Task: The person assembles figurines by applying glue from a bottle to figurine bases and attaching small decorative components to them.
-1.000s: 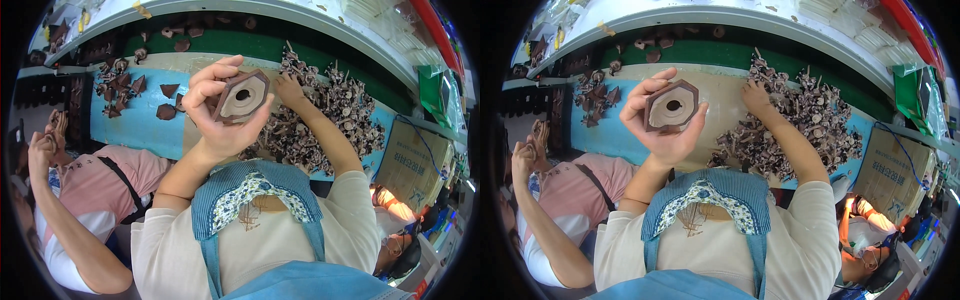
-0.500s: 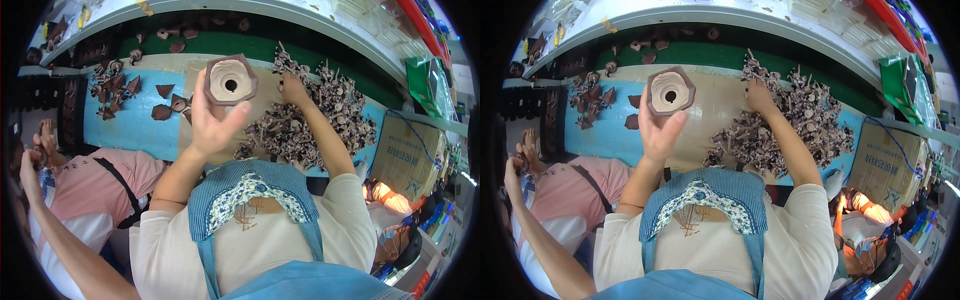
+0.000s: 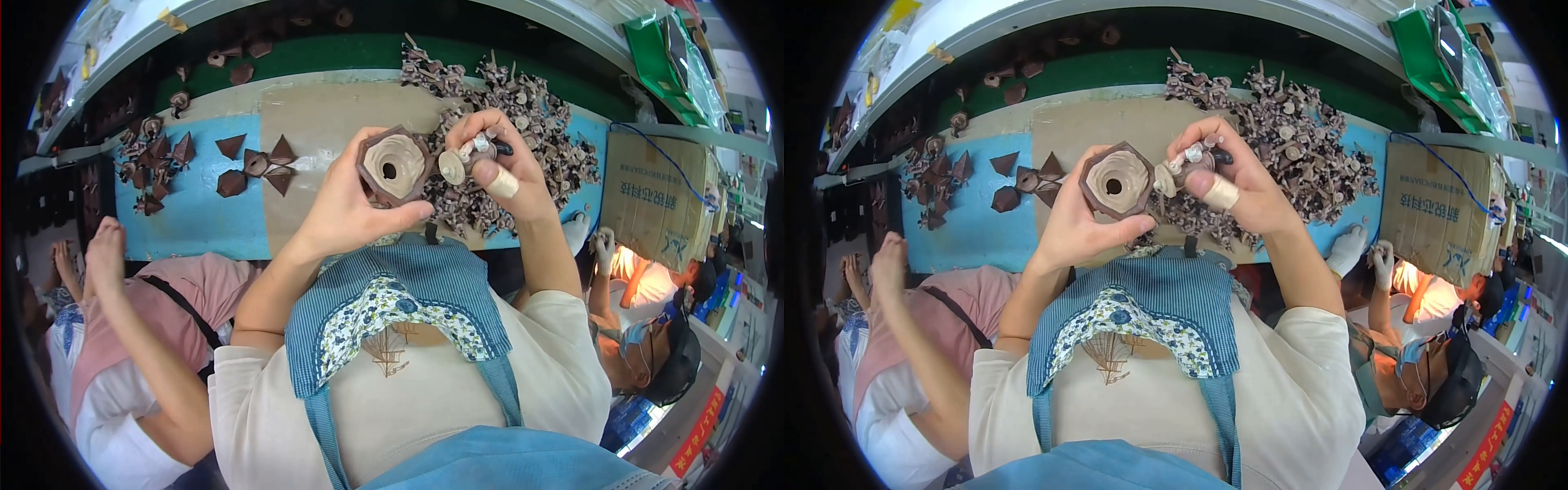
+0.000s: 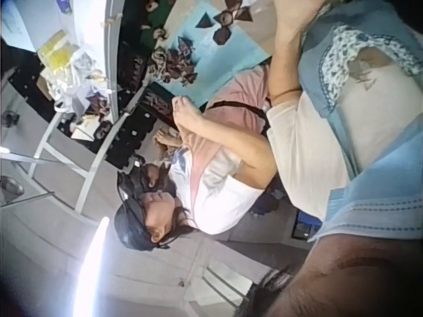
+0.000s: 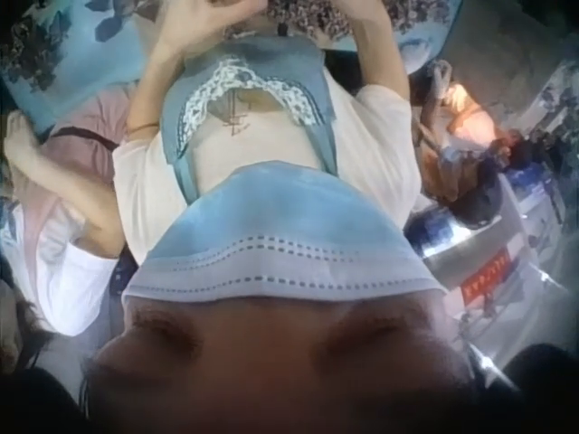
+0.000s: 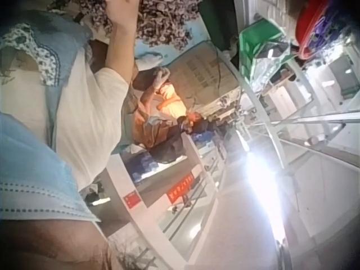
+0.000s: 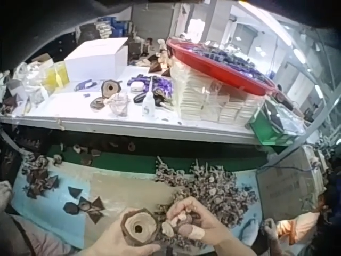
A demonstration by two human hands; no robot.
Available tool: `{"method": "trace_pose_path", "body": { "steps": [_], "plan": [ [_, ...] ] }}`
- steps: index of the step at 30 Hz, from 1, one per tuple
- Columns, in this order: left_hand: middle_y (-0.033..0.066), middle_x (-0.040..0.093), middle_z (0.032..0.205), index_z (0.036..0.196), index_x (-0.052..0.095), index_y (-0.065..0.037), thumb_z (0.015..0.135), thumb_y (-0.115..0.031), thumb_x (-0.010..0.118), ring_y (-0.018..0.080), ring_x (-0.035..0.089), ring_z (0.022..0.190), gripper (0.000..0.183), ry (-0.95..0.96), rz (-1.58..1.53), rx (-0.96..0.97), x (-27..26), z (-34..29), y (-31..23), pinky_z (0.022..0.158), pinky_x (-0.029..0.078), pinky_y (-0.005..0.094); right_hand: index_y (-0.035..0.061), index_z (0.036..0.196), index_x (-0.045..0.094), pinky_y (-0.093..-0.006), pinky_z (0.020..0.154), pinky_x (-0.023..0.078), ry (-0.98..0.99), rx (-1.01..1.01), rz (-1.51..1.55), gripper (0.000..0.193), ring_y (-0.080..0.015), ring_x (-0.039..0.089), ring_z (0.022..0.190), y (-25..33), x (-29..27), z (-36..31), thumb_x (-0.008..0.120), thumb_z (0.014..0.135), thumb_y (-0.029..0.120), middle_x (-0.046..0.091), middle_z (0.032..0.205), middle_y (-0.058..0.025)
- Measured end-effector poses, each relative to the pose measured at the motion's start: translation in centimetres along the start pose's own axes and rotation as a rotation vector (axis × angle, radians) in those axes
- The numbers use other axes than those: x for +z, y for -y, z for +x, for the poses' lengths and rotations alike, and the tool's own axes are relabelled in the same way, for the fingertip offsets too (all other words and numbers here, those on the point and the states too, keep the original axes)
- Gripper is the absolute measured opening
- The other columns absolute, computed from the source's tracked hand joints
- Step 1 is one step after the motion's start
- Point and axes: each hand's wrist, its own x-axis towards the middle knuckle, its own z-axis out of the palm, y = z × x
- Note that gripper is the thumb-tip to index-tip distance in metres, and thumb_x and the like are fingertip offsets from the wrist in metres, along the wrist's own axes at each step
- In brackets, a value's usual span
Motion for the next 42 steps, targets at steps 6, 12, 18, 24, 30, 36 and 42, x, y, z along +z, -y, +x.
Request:
{"method": "trace_pose_path", "body": {
  "steps": [6, 12, 18, 24, 30, 36, 42],
  "plan": [
    [0.0115, 0.061, 0.103, 0.117, 0.044, 0.002, 0.063, -0.013, 0.082, 0.0157, 0.061, 0.092, 0.067, 0.024, 0.205, 0.059, 1.5, -0.3, -1.5, 0.079, 0.051, 0.0296, 0.0035, 0.107, 0.049, -0.0287, 0.083, 0.043, 0.082, -0.239, -0.838, 0.040, -0.0161, 0.054, 0.086, 3.1, 1.7, -0.8, 0.070, 0.074, 0.007, 0.053, 0.095, -0.0066],
    [0.0156, 0.064, 0.095, 0.115, 0.045, 0.002, 0.063, -0.017, 0.078, 0.0262, 0.066, 0.088, 0.064, -0.012, 0.337, 0.173, 1.9, -0.4, -1.8, 0.076, 0.052, 0.0333, 0.0053, 0.092, 0.050, -0.0357, 0.066, 0.038, 0.187, -0.486, -1.190, 0.034, -0.0243, 0.052, 0.071, 4.9, 4.3, 0.5, 0.069, 0.064, 0.002, 0.050, 0.078, -0.0067],
    [0.0177, 0.064, 0.095, 0.113, 0.046, 0.002, 0.061, -0.017, 0.078, 0.0318, 0.066, 0.087, 0.064, 0.001, 0.343, 0.166, 1.6, -0.3, -2.0, 0.075, 0.052, 0.0360, 0.0052, 0.086, 0.048, -0.0343, 0.064, 0.037, 0.309, -0.643, -1.413, 0.035, -0.0241, 0.051, 0.070, 5.0, 5.0, 1.4, 0.068, 0.057, 0.003, 0.049, 0.077, -0.0069],
    [0.0169, 0.063, 0.092, 0.112, 0.046, 0.001, 0.060, -0.017, 0.079, 0.0325, 0.066, 0.085, 0.064, 0.062, 0.356, 0.214, 1.4, -0.1, -2.0, 0.073, 0.052, 0.0367, 0.0042, 0.083, 0.048, -0.0345, 0.060, 0.038, 0.388, -0.611, -1.188, 0.038, -0.0254, 0.050, 0.068, 4.2, 4.5, 1.7, 0.068, 0.051, 0.000, 0.048, 0.076, -0.0087],
    [0.0146, 0.062, 0.093, 0.111, 0.047, 0.000, 0.055, -0.018, 0.079, 0.0298, 0.065, 0.086, 0.067, 0.145, 0.265, 0.216, 1.9, 0.5, -1.3, 0.075, 0.051, 0.0353, 0.0040, 0.085, 0.047, -0.0362, 0.057, 0.037, 0.343, -0.665, -1.018, 0.040, -0.0268, 0.048, 0.066, 3.5, 3.7, 1.5, 0.067, 0.051, -0.002, 0.046, 0.075, -0.0087],
    [0.0077, 0.060, 0.094, 0.111, 0.047, -0.001, 0.059, -0.015, 0.079, 0.0148, 0.060, 0.087, 0.063, 0.129, 0.009, 0.098, 2.1, 1.2, -0.1, 0.078, 0.049, 0.0295, 0.0045, 0.095, 0.049, -0.0353, 0.067, 0.042, 0.381, -0.401, -1.087, 0.037, -0.0281, 0.050, 0.074, 4.5, 2.4, 1.5, 0.067, 0.063, 0.002, 0.051, 0.087, -0.0095],
    [0.0047, 0.057, 0.096, 0.109, 0.048, 0.001, 0.063, -0.009, 0.077, 0.0109, 0.055, 0.089, 0.054, 0.372, -0.119, -0.208, 1.7, 1.9, -2.9, 0.080, 0.047, 0.0263, 0.0026, 0.093, 0.053, -0.0359, 0.076, 0.042, 0.455, -0.412, -1.114, 0.028, -0.0281, 0.049, 0.086, 6.1, 2.5, 3.2, 0.063, 0.069, 0.012, 0.050, 0.097, -0.0141]
  ]
}}
